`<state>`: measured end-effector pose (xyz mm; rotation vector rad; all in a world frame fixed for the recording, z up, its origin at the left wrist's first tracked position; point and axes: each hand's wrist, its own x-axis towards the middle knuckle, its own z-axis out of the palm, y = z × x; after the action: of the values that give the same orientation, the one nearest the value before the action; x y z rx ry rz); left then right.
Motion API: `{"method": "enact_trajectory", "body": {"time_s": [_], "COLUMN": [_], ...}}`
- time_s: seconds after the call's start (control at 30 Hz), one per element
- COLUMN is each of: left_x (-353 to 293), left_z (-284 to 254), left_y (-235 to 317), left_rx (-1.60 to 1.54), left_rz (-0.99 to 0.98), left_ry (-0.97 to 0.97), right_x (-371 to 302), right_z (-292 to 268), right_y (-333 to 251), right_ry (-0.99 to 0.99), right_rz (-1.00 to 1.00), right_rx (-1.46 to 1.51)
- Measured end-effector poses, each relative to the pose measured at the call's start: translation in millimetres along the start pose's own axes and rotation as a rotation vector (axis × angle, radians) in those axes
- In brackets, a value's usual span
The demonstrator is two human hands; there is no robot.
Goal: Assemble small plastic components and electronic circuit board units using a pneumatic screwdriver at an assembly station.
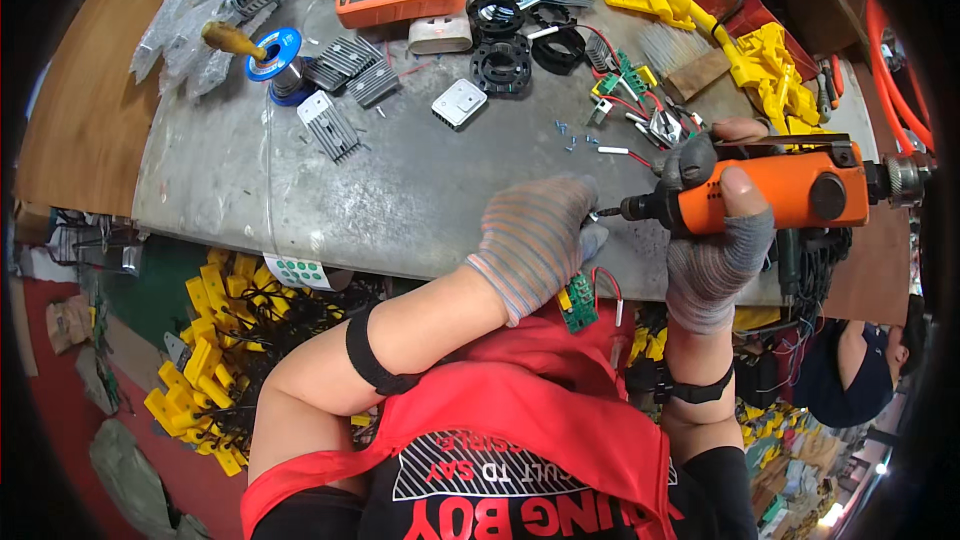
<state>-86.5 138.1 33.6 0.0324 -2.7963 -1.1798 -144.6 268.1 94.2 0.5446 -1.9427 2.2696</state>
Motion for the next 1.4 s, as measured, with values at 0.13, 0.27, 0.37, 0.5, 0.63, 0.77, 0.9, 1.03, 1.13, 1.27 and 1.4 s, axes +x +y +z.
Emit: {"method": "enact_trajectory", "body": {"time_s": [0.13,0.27,0.37,0.5,0.63,0.77,0.9,1.03,1.13,1.27,1.4], "left_x": [0,-2,-6,-10,-10,-10,-8,-12,-10,-7,-8], "left_z": [1,-3,-4,-1,-1,-1,-1,0,-1,-2,-5], "left_y": [-2,1,4,2,5,5,5,5,10,12,9], "left_rx": [-0.023,0.032,0.029,-0.032,-0.033,-0.064,-0.110,-0.111,-0.099,-0.217,-0.379], "left_rz": [0.053,0.057,0.084,0.106,0.105,0.097,0.079,0.066,0.073,0.107,0.094], "left_ry": [0.013,0.024,0.065,0.127,0.121,0.108,0.107,0.118,0.150,0.177,0.103], "right_x": [4,4,5,3,2,-2,1,5,8,11,9], "right_z": [-9,-2,-2,-8,-12,-1,-3,-7,-13,-10,-14], "right_y": [10,2,-2,-2,-3,-12,-11,-9,-5,-9,-10], "right_ry": [-0.020,0.036,0.026,-0.034,-0.043,-0.098,-0.014,-0.026,-0.064,-0.019,0.042], "right_rz": [-0.110,-0.084,-0.088,-0.074,-0.128,-0.019,-0.051,-0.070,-0.134,-0.146,-0.169], "right_rx": [-0.134,-0.030,-0.026,-0.003,-0.065,0.152,0.077,-0.023,0.061,0.145,0.156]}}
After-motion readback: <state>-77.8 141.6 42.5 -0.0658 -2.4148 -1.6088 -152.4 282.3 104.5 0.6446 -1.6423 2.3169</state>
